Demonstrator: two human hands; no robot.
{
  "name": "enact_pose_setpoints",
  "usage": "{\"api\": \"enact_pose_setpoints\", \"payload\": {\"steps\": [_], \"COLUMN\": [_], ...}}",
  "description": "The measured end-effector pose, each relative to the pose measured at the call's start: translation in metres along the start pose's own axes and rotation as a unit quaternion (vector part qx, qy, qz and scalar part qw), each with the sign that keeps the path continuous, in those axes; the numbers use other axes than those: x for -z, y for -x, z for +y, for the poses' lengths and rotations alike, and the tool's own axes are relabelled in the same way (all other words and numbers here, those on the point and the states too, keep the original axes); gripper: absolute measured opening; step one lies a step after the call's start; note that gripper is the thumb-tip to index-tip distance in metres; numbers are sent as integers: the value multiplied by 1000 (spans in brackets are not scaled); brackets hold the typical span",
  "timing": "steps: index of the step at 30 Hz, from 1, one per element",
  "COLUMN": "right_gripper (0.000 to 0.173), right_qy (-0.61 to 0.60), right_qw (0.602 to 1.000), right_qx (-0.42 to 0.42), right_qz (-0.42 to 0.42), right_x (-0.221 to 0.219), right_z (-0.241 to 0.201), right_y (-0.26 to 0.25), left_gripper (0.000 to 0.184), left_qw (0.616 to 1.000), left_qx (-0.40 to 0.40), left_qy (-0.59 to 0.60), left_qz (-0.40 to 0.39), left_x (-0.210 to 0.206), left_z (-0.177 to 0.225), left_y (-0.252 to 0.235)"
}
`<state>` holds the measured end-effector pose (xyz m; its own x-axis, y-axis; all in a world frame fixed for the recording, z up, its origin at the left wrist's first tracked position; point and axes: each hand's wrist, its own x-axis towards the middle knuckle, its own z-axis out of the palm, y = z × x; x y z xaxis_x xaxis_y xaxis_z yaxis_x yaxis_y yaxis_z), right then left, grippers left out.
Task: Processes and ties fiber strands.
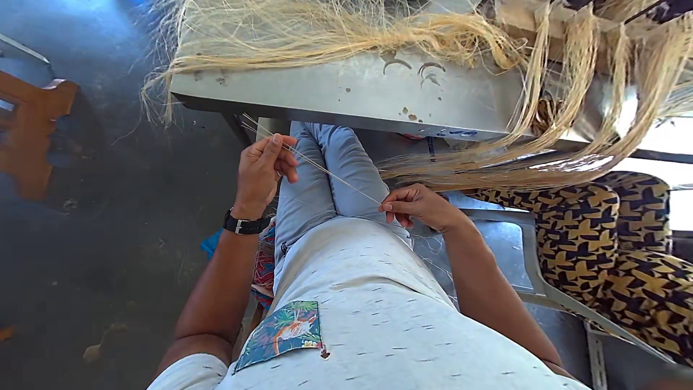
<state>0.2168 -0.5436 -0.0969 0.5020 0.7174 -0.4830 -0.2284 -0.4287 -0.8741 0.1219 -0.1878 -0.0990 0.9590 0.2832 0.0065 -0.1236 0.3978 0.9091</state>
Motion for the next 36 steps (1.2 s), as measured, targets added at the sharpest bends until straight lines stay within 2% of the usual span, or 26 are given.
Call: {"api": "enact_pose_setpoints", "payload": {"steps": [12, 14, 16, 19, 21, 24, 26, 28, 32, 36], "right_gripper": [16, 18, 28, 33, 29, 33, 37, 34, 11, 9], "right_qy": [28, 74, 153, 191, 152, 44, -9, -40, -45, -49], "right_qw": [999, 994, 980, 963, 963, 974, 981, 984, 984, 982], "right_qx": [-34, -57, -55, 32, 118, 193, 185, 168, 161, 165], "right_qz": [15, 52, 112, 187, 188, 108, 61, 38, 56, 84], "right_x": [2, 1, -2, -14, -29, -57, -73, -83, -87, -87], "right_z": [-2, -8, -25, -61, -86, -112, -118, -117, -109, -105], "right_y": [0, -1, -3, -7, -14, -31, -45, -57, -66, -66], "left_gripper": [38, 37, 37, 37, 37, 36, 35, 33, 33, 32], "left_qw": [999, 999, 998, 997, 996, 994, 993, 991, 991, 993], "left_qx": [-10, -9, -1, 2, -4, -10, -18, -31, -40, -38], "left_qy": [-3, -18, -35, -41, -45, -43, -48, -61, -80, -80], "left_qz": [-34, -42, -50, -71, -83, -103, -109, -111, -102, -84], "left_x": [-4, -3, -3, -13, -25, -37, -43, -45, -44, -44], "left_z": [1, 0, -2, 1, 3, 3, 3, 3, 2, 0], "left_y": [19, 21, 27, 31, 29, 27, 26, 25, 27, 29]}}
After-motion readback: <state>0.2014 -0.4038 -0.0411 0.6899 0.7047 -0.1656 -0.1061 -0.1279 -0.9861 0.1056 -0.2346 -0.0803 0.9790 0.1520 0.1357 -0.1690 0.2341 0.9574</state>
